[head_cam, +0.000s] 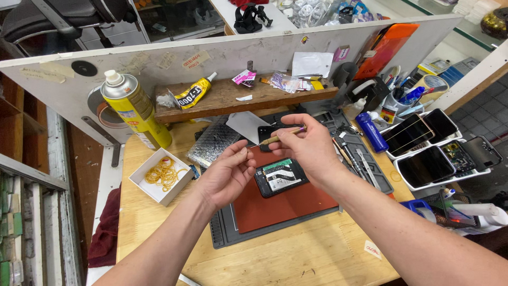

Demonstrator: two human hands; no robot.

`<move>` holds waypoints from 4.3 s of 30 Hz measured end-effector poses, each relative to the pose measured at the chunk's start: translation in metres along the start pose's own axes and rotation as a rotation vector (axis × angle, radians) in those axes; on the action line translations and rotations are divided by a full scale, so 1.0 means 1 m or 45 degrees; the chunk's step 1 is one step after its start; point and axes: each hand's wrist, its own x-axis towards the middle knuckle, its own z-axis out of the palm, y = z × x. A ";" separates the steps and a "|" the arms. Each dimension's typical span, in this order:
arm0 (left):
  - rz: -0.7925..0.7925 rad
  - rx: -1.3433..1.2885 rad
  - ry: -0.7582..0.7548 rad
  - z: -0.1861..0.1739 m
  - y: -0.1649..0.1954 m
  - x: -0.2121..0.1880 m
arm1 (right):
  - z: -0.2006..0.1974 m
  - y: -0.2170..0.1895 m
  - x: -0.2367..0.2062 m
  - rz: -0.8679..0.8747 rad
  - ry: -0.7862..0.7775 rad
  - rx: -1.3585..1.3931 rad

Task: The person reassembles a disassembled smartphone on a workbench. They use a screwdriver to fasten screws, align and attach the back cover, and then connect a charging cable to test the device. The phone powers on and displays the lock screen.

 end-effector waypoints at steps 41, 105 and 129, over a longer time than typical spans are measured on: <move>0.419 2.609 -0.176 0.017 0.004 0.000 | 0.004 0.048 0.041 -0.312 -0.216 -1.197; 0.052 0.580 0.563 -0.025 0.003 0.029 | 0.033 0.012 0.030 -0.298 -0.398 -1.657; -0.042 0.405 0.595 -0.028 -0.007 0.021 | 0.020 0.031 0.030 -0.355 -0.373 -1.366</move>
